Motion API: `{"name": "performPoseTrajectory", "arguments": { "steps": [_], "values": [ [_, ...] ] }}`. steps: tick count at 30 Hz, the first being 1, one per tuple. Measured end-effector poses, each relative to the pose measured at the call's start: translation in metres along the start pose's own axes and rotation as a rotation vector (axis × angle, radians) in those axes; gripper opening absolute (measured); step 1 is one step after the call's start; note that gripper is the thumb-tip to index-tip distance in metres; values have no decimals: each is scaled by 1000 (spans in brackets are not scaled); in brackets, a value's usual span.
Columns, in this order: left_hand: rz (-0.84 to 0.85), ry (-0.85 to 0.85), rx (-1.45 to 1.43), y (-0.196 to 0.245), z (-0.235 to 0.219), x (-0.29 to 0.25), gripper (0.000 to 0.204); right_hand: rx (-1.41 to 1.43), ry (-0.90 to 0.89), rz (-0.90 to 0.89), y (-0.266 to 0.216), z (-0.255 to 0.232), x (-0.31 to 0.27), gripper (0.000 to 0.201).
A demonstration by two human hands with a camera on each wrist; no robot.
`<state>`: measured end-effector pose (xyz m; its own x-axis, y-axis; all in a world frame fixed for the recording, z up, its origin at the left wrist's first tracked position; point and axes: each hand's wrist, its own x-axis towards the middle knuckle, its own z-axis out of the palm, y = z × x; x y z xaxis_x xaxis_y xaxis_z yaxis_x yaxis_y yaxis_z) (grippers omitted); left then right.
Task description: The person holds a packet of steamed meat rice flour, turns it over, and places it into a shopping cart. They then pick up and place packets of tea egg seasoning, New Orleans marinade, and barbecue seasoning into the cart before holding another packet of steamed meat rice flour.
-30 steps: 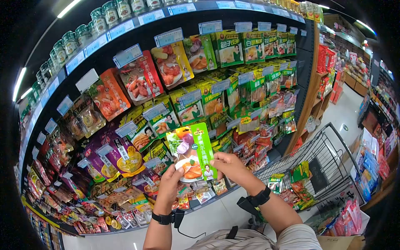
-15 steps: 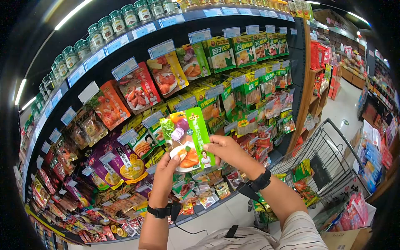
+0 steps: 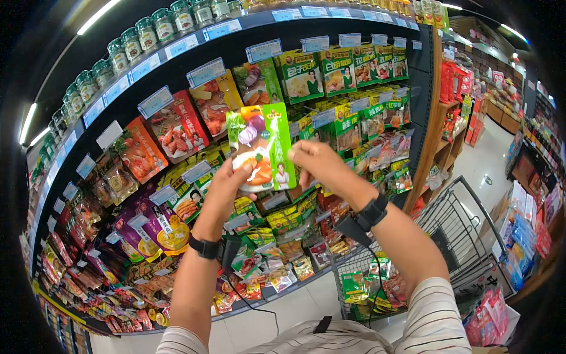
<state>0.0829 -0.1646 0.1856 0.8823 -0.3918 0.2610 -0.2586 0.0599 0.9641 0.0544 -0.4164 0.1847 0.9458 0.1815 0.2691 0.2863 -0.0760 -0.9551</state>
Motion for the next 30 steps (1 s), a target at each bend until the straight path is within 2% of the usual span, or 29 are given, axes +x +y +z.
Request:
{"name": "performPoseTrajectory", "arguments": {
  "steps": [4, 10, 15, 21, 25, 30],
  "values": [
    [65, 30, 76, 13, 0, 27, 49, 38, 86, -42, -28, -37, 27, 32],
    [117, 32, 114, 22, -9, 60, 43, 51, 90, -134, -61, -76, 79, 34],
    [147, 2, 123, 30, -8, 68, 45, 82, 27, -232, -77, -82, 115, 38],
    [68, 0, 103, 33, -14, 81, 45, 213, -71, -339, -93, -75, 150, 38],
    [87, 72, 84, 33, -12, 90, 38, 276, -54, -363, -98, -69, 169, 42],
    [64, 31, 95, 40, -16, 97, 45, 398, -29, -387, -105, -73, 182, 36]
  ]
}}
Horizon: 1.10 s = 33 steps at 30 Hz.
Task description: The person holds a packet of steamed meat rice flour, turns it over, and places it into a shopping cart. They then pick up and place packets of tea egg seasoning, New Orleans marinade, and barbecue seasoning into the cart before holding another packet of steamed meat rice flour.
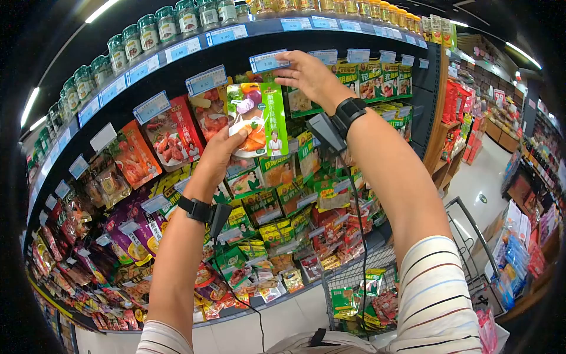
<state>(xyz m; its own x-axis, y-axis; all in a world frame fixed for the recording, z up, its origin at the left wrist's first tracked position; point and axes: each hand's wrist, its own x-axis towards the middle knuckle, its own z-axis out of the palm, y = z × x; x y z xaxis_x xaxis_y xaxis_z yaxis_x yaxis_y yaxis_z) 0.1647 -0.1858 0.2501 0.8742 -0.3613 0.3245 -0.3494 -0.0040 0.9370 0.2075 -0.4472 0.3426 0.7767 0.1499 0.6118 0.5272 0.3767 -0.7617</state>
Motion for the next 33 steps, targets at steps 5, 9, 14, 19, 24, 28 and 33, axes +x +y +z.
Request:
{"name": "performPoseTrajectory", "arguments": {
  "steps": [5, 9, 14, 19, 24, 28, 33],
  "values": [
    [72, 4, 36, -2, -1, 13, 45, 19, -29, -101, -13, -3, 1, 33],
    [88, 32, 28, 3, 7, 24, 40, -5, -4, -88, -25, -2, -2, 33],
    [140, 53, -7, 4, 19, 36, 39, -28, 17, -92, -24, -1, -3, 33],
    [174, 51, -53, 4, 27, 45, 39, -41, 35, -98, -24, 2, -7, 33],
    [173, 46, -75, 0, 28, 52, 37, -29, 51, -78, -23, 1, -8, 32],
    [149, 43, -71, 1, 33, 51, 37, -43, 40, -56, -21, -3, -8, 36],
    [129, 50, -65, 4, 38, 54, 37, -40, 37, -56, -20, -4, -10, 35]
  ]
}}
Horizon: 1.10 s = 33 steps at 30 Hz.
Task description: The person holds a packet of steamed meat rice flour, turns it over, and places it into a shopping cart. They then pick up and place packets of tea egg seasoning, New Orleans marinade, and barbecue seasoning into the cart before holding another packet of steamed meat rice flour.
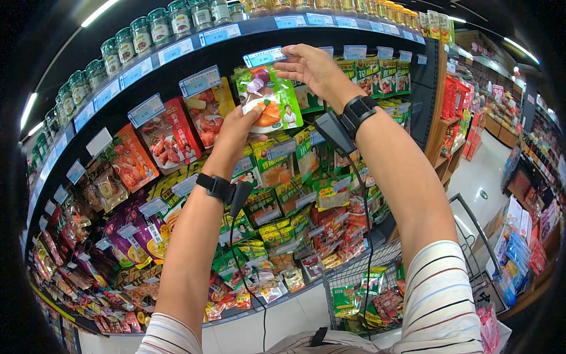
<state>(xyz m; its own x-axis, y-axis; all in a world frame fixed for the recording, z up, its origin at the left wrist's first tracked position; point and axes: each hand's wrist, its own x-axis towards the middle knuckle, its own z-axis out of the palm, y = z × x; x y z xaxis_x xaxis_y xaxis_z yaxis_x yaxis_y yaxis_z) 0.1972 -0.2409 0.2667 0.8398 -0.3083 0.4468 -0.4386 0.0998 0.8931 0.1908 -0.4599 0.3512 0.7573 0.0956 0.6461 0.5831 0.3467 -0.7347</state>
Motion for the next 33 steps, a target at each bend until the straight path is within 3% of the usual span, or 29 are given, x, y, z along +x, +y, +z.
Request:
{"name": "performPoseTrajectory", "arguments": {
  "steps": [33],
  "values": [
    [-59, -21, -160, 18, 9, -1, 33, 48, 17, 8, -11, 0, -9, 30]
  ]
}}
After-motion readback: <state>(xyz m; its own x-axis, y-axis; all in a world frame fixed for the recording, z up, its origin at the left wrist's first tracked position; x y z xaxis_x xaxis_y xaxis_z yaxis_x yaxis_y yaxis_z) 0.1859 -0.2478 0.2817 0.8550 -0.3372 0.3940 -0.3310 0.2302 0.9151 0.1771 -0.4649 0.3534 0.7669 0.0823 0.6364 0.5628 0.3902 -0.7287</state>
